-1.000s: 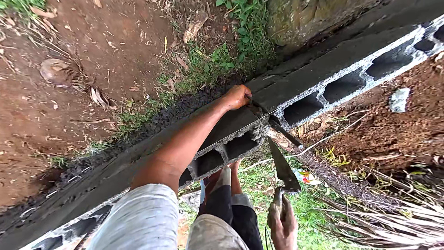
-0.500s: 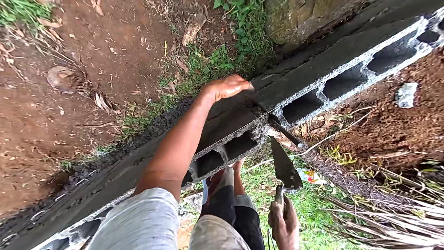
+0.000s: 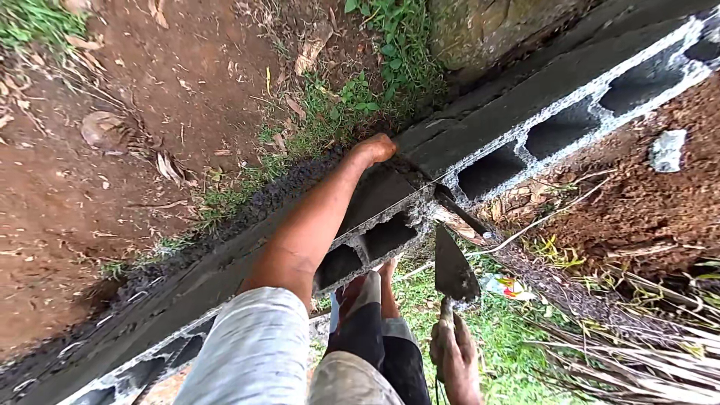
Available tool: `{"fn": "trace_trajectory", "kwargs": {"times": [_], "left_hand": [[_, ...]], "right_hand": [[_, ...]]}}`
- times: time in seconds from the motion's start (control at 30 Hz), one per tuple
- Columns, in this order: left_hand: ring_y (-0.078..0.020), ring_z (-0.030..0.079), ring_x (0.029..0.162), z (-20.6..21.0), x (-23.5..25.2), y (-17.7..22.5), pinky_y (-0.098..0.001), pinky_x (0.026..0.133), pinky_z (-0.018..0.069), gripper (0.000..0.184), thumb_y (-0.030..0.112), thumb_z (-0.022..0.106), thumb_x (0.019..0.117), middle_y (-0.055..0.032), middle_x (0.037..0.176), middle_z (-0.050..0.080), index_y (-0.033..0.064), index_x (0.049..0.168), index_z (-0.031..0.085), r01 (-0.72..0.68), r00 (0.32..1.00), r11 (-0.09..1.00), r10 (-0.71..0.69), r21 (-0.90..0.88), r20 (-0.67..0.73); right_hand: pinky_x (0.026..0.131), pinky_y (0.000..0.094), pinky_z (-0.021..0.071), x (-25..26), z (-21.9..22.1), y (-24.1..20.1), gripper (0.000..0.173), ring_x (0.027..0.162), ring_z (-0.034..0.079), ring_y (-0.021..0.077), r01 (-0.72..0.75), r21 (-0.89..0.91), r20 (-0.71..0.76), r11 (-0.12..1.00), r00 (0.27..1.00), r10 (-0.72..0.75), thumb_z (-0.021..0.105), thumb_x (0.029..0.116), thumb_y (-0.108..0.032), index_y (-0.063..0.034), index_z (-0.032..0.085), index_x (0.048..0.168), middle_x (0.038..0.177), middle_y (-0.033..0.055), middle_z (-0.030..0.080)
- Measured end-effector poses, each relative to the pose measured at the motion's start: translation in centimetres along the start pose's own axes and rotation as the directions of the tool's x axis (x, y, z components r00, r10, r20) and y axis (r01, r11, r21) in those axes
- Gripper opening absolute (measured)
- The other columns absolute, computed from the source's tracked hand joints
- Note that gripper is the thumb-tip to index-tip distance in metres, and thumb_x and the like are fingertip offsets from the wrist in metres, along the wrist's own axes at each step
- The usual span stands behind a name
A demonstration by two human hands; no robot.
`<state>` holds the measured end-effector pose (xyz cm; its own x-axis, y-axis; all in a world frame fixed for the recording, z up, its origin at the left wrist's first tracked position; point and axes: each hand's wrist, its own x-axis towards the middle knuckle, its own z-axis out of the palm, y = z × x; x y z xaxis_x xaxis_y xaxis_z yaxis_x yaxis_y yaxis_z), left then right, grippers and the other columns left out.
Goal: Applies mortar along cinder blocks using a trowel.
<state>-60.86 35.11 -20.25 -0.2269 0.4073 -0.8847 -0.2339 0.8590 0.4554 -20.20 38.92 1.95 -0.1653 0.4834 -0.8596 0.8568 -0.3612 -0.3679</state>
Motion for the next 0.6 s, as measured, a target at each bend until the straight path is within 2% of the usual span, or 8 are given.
{"fn": "trace_trajectory", "kwargs": {"times": [0.07, 0.17, 0.3, 0.33, 0.37, 0.4, 0.47, 0.6], "left_hand": [[-0.0360, 0.063, 0.104, 0.1, -0.4, 0.6, -0.0596, 0.088, 0.0484, 0.044, 0.036, 0.046, 0.1073, -0.0235, 0.113, 0.065, -0.0031, 0.110, 0.067, 0.011, 1.000, 1.000, -0.011, -0.001, -0.027], [-0.0377, 0.064, 0.110, 0.4, -0.8, 1.2, -0.0628, 0.091, 0.0487, 0.045, 0.037, 0.047, 0.1067, -0.0240, 0.115, 0.066, -0.0026, 0.108, 0.068, 0.000, 0.999, 1.000, 0.001, 0.018, -0.047], [-0.0353, 0.062, 0.112, 0.6, -1.6, 1.2, -0.0596, 0.094, 0.0474, 0.048, 0.037, 0.039, 0.1098, -0.0232, 0.117, 0.065, -0.0026, 0.111, 0.066, -0.106, 0.993, 0.992, 0.103, -0.064, -0.059], [-0.0336, 0.060, 0.115, 0.7, -1.9, 1.3, -0.0577, 0.096, 0.0464, 0.049, 0.037, 0.036, 0.1107, -0.0221, 0.121, 0.064, -0.0017, 0.116, 0.065, -0.129, 0.991, 0.985, 0.123, -0.114, -0.056], [-0.0337, 0.058, 0.125, 0.6, -2.6, 1.6, -0.0579, 0.104, 0.0446, 0.053, 0.040, 0.033, 0.1118, -0.0221, 0.132, 0.062, -0.0010, 0.127, 0.063, -0.136, 0.991, 0.977, 0.131, -0.166, -0.039], [-0.0338, 0.052, 0.136, 0.6, -3.2, 1.8, -0.0579, 0.112, 0.0404, 0.057, 0.043, 0.029, 0.1125, -0.0216, 0.144, 0.056, 0.0004, 0.138, 0.057, -0.135, 0.991, 0.966, 0.136, -0.219, -0.009], [-0.0324, 0.039, 0.148, 0.7, -4.7, 2.3, -0.0570, 0.120, 0.0315, 0.063, 0.048, 0.023, 0.1122, -0.0190, 0.158, 0.043, 0.0045, 0.153, 0.044, -0.143, 0.987, 0.950, 0.157, -0.278, 0.029], [-0.0273, 0.021, 0.157, 1.1, -6.5, 3.2, -0.0562, 0.127, 0.0186, 0.067, 0.052, 0.016, 0.1112, -0.0118, 0.170, 0.023, 0.0103, 0.164, 0.022, -0.204, 0.976, 0.935, 0.217, -0.291, 0.013]], "right_hand": [[0.045, 0.0295, 0.0508, 0.2, 0.2, 0.0, 0.047, 0.049, 0.054, 0.0125, -0.006, 0.007, 0.002, 1.000, 1.000, 0.006, 0.045, 0.1050, -0.025, 0.0017, 0.045, 0.144, 0.076, 0.0056, 0.061], [0.045, 0.0298, 0.0515, 0.7, 0.4, 0.0, 0.048, 0.050, 0.055, 0.0129, -0.006, 0.010, 0.000, 1.000, 1.000, 0.006, 0.044, 0.1053, -0.024, 0.0023, 0.044, 0.145, 0.077, 0.0057, 0.061], [0.045, 0.0293, 0.0507, 1.1, 0.8, -0.3, 0.048, 0.049, 0.054, 0.0122, 0.004, 0.007, 0.021, 1.000, 1.000, -0.005, 0.044, 0.1057, -0.026, 0.0010, 0.044, 0.146, 0.074, 0.0044, 0.060], [0.045, 0.0293, 0.0506, 1.2, 0.9, -0.5, 0.048, 0.049, 0.054, 0.0124, 0.004, 0.009, 0.027, 1.000, 1.000, -0.005, 0.044, 0.1059, -0.026, 0.0006, 0.044, 0.146, 0.075, 0.0048, 0.060], [0.045, 0.0293, 0.0505, 1.2, 1.0, -0.7, 0.048, 0.049, 0.054, 0.0126, 0.003, 0.010, 0.028, 1.000, 1.000, -0.004, 0.045, 0.1058, -0.026, 0.0002, 0.044, 0.146, 0.075, 0.0050, 0.060], [0.045, 0.0295, 0.0504, 1.2, 1.1, -0.9, 0.048, 0.050, 0.054, 0.0127, 0.002, 0.010, 0.029, 1.000, 1.000, -0.002, 0.045, 0.1058, -0.027, 0.0000, 0.044, 0.146, 0.075, 0.0050, 0.060], [0.046, 0.0300, 0.0508, 1.2, 1.3, -1.3, 0.048, 0.050, 0.054, 0.0131, 0.004, 0.013, 0.028, 1.000, 1.000, -0.005, 0.045, 0.1059, -0.026, 0.0003, 0.044, 0.145, 0.076, 0.0055, 0.061], [0.046, 0.0299, 0.0511, 1.0, 1.3, -2.0, 0.048, 0.050, 0.055, 0.0132, 0.023, 0.019, 0.034, 1.000, 0.999, -0.023, 0.043, 0.1059, -0.025, 0.0013, 0.043, 0.146, 0.077, 0.0058, 0.062]]}}
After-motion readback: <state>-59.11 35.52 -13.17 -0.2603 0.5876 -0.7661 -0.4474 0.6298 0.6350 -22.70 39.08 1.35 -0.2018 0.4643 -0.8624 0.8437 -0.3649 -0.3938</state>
